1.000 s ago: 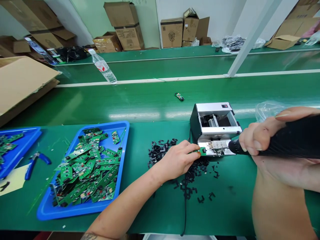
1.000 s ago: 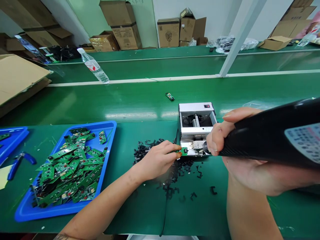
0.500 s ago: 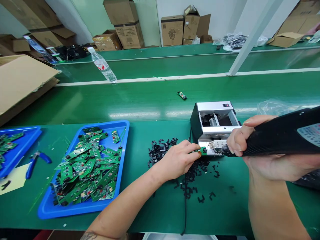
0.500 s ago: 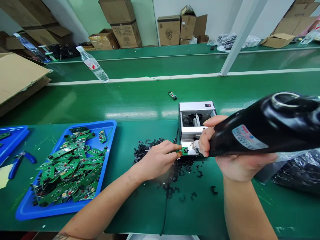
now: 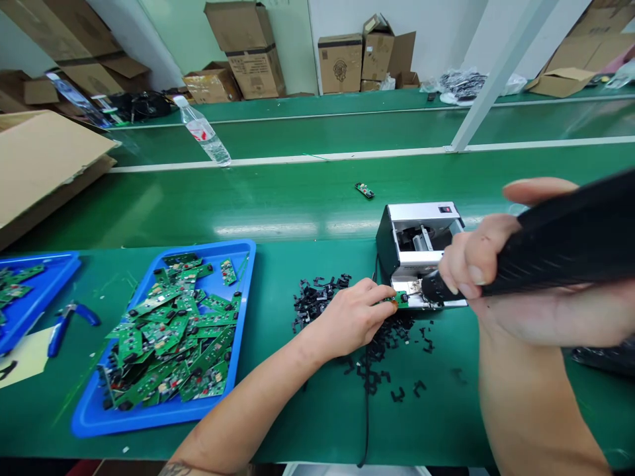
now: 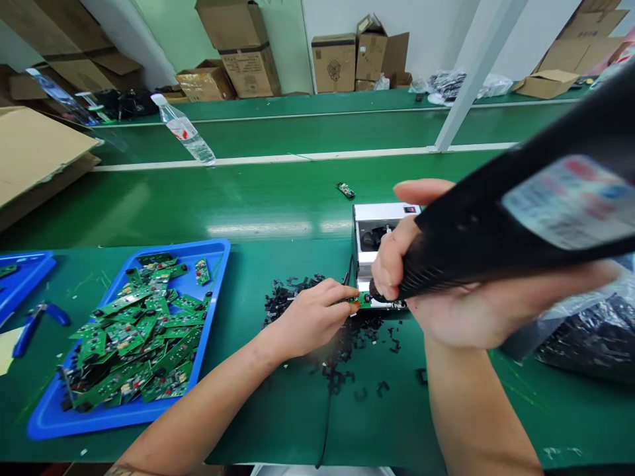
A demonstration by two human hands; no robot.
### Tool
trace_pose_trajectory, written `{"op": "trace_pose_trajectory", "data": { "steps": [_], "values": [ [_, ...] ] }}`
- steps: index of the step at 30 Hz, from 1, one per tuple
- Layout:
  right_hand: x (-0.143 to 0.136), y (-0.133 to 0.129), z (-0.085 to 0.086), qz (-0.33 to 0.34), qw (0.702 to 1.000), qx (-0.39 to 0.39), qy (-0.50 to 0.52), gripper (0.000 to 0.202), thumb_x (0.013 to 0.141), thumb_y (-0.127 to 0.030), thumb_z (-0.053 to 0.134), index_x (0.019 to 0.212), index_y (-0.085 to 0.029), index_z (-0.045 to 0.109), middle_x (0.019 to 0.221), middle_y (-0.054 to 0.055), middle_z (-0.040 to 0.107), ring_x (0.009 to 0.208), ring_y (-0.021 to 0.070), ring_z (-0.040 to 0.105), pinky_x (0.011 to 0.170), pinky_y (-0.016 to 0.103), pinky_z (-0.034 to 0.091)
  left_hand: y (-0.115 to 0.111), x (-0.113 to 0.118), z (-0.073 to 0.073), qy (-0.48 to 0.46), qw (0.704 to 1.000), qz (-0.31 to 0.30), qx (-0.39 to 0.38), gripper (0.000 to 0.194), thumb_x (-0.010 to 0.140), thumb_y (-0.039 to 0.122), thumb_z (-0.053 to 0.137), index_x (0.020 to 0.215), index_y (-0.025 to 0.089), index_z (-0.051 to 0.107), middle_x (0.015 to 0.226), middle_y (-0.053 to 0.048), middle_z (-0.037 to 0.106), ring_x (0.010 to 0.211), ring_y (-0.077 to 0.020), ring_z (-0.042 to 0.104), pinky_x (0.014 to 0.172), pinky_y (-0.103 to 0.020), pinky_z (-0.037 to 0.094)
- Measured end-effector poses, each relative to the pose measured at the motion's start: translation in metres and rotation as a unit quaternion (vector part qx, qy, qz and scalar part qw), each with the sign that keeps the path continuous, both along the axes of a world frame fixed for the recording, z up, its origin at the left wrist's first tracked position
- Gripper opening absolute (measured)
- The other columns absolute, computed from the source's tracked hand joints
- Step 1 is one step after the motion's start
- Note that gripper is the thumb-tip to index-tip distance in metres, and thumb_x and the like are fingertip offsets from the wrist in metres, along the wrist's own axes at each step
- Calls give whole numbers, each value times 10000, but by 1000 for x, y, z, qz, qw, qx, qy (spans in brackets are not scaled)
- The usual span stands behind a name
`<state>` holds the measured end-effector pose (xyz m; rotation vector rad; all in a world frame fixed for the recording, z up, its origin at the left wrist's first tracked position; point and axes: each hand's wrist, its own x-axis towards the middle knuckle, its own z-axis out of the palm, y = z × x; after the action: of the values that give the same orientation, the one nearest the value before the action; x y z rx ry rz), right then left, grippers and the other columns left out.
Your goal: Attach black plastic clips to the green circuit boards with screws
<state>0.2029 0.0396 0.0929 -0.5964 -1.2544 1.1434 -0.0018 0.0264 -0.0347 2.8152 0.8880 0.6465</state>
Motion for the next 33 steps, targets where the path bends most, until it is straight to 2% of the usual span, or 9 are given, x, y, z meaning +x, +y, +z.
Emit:
{"op": "trace_pose_trajectory", "data": {
  "steps": [3, 6, 14, 24, 33],
  "values": [
    [-19, 5, 5, -8, 999, -1, 31, 681, 737, -850, 590, 977, -236, 761, 476, 1, 591, 338, 160, 475, 337, 306, 353, 0, 0, 0, 2, 1000, -3, -3, 222, 1021, 152, 434, 1056, 179, 651, 1260, -68, 641, 996, -202, 548, 876, -335, 525],
    [-28, 8, 3, 1, 999, -16, 29, 690, 712, -852, 617, 970, -225, 748, 456, -3, 594, 333, 162, 475, 347, 300, 358, 0, 1, 0, -2, 1000, -7, -7, 198, 1014, 154, 459, 1063, 174, 650, 1261, -59, 639, 991, -202, 542, 885, -334, 522],
    [-26, 12, -11, 15, 999, -22, 47, 644, 724, -799, 671, 995, -218, 731, 511, -3, 629, 353, 164, 484, 335, 288, 342, 0, 1, 1, 2, 1000, -6, -9, 208, 1019, 155, 449, 1052, 180, 653, 1256, -63, 644, 979, -199, 540, 867, -331, 521],
    [-28, 11, -7, 10, 999, -24, 28, 614, 714, -797, 678, 954, -234, 721, 484, -9, 609, 326, 171, 466, 315, 290, 321, 0, 1, -1, -4, 1000, -5, -2, 215, 1021, 164, 442, 1056, 178, 653, 1249, -71, 641, 976, -200, 545, 866, -332, 526],
    [-32, 17, -15, 35, 999, -27, 29, 647, 674, -837, 671, 903, -234, 722, 487, -15, 593, 321, 161, 449, 320, 292, 311, -1, 1, 0, 13, 1000, 6, 2, 205, 1012, 158, 458, 1054, 186, 658, 1238, -67, 637, 919, -195, 524, 797, -324, 517]
  ]
}}
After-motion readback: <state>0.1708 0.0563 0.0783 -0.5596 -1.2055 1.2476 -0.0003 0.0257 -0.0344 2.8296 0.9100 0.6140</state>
